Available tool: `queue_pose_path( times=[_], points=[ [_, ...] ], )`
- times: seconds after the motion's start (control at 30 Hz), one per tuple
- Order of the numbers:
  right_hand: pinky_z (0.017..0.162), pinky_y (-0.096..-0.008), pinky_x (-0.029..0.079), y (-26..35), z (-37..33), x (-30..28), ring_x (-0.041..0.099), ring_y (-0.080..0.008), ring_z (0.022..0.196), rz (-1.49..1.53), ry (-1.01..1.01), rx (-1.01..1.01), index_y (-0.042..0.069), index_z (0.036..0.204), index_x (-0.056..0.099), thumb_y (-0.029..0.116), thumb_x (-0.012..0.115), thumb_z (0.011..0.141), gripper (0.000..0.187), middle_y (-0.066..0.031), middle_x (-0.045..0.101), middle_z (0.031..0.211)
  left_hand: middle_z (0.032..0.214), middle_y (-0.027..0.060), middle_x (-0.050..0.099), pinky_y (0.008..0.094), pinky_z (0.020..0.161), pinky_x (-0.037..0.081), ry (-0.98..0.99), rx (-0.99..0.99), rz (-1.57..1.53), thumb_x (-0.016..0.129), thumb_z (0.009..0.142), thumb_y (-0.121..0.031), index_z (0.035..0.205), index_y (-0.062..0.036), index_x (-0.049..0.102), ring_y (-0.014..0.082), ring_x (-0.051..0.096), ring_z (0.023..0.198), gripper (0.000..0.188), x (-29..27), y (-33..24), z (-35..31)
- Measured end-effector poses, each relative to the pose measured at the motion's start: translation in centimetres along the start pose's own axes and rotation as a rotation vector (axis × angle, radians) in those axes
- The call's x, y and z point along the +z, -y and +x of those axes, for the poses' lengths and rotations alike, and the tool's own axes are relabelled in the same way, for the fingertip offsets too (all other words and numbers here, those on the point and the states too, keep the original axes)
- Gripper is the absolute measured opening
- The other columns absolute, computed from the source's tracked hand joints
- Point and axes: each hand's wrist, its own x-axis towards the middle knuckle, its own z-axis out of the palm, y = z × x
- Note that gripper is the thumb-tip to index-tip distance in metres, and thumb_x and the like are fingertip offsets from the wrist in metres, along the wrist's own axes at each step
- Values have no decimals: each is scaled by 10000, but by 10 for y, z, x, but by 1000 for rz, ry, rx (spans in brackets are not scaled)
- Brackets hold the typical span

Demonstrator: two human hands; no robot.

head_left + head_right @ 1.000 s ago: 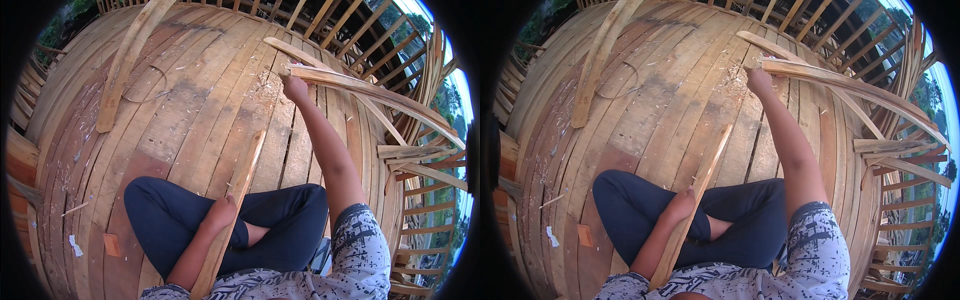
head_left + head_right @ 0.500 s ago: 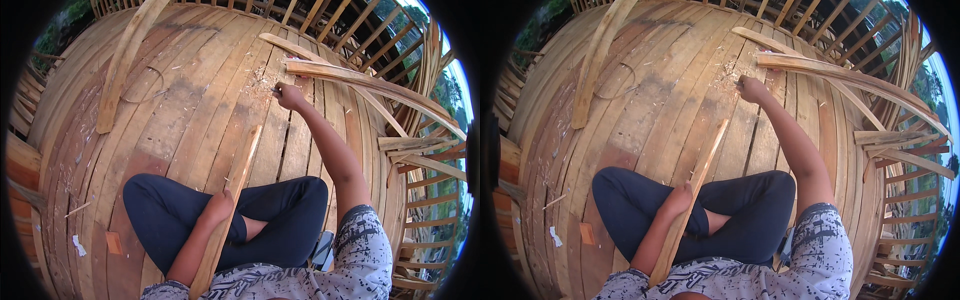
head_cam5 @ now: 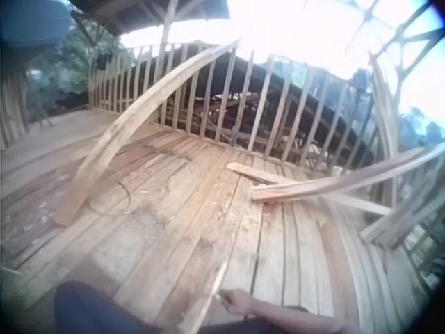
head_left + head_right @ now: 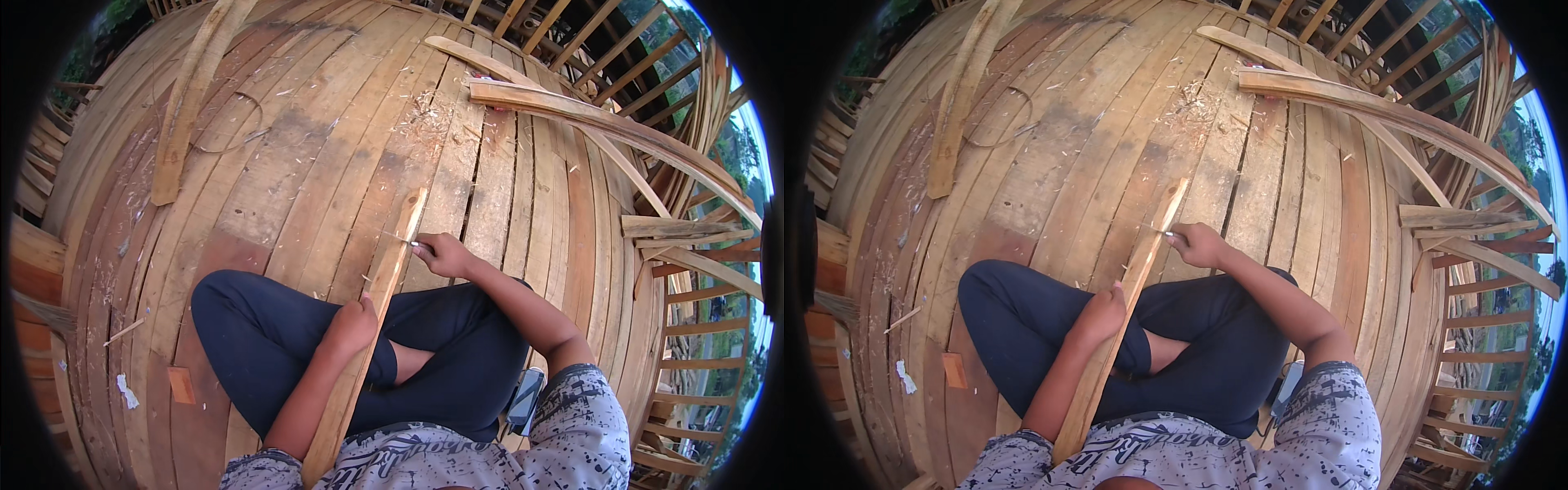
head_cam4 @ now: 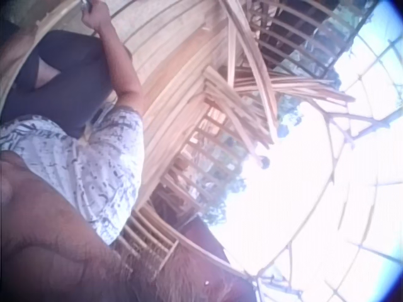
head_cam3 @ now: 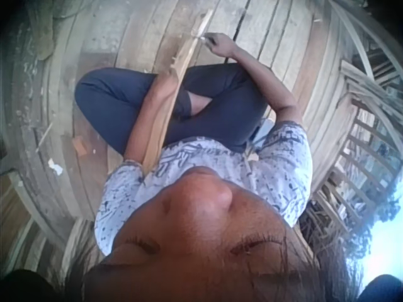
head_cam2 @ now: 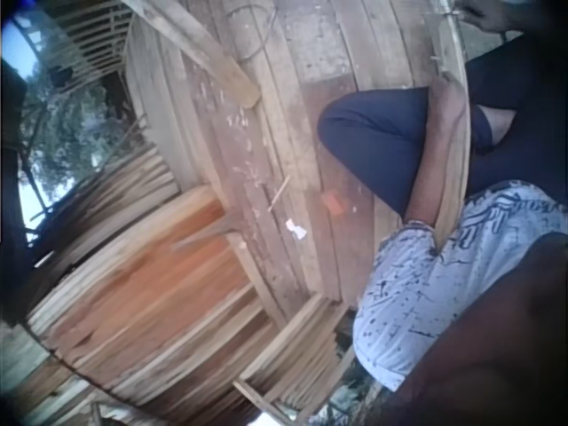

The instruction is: The person sits cross-legged on a wooden floor and uses a knife to carve a long, thin piece of wood held between their legs. They repeatedly scrape the knife along the wood's length to remove shavings and shape the piece.

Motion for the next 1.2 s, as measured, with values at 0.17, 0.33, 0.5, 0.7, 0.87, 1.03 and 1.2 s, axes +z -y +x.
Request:
queue_pose_path(
  times=[0.17, 0.33, 0.5, 0.7, 0.87, 1.03, 1.2],
  points=[
    [642, -503, 473, 9, -5, -2, 613, -427, 671, -109, -36, -40, 6, 876, 669, 425, 487, 1002, 474, -211, 614, 664, 962, 444, 574, 553, 948, 435, 24, -25, 27, 269, 1054, -364, 925, 174, 625, 578, 555, 1007, 658, 0, -7, -3],
    [688, -509, 522, 7, -1, 16, 656, -417, 696, -240, -84, 245, 29, 676, 682, 464, 412, 997, 605, -235, 641, 675, 950, 441, 578, 555, 945, 437, 3, -37, 54, 279, 1053, -357, 909, 171, 628, 573, 560, 1004, 649, 1, -10, -3],
    [660, -521, 527, 15, -9, 27, 641, -432, 631, -313, -135, 55, 10, 611, 655, 366, 450, 936, 523, -255, 618, 631, 925, 430, 591, 559, 926, 454, -30, -47, 116, 295, 1046, -354, 884, 155, 633, 562, 575, 989, 632, 0, -23, -11],
    [580, -505, 504, -9, -1, 30, 615, -411, 552, -400, -230, -14, 10, 555, 626, 326, 474, 877, 476, -229, 596, 577, 934, 415, 604, 562, 922, 461, -53, -37, 122, 298, 1043, -357, 885, 135, 641, 550, 582, 993, 621, 8, -19, -6],
    [521, -484, 486, -17, 2, 27, 582, -391, 485, -439, -357, -70, 20, 541, 624, 327, 480, 880, 479, -217, 581, 543, 991, 428, 587, 553, 955, 435, -43, -12, 119, 257, 1051, -374, 972, 157, 629, 563, 548, 1052, 654, 10, -17, 2],
    [583, -483, 530, -10, 9, 26, 649, -387, 591, -499, -381, 185, 21, 628, 668, 335, 468, 908, 466, -217, 628, 613, 965, 414, 603, 550, 937, 457, -80, 34, 107, 290, 1043, -348, 947, 141, 636, 549, 574, 1025, 607, 11, -6, 2],
    [760, -497, 553, -148, -32, -67, 691, -423, 886, -682, -403, 531, -14, 954, 717, 434, 389, 964, 555, -276, 702, 966, 1030, 403, 608, 534, 984, 442, -48, 20, 120, 304, 1036, -331, 1031, 141, 632, 539, 566, 1081, 574, 14, -15, -15]
  ],
)
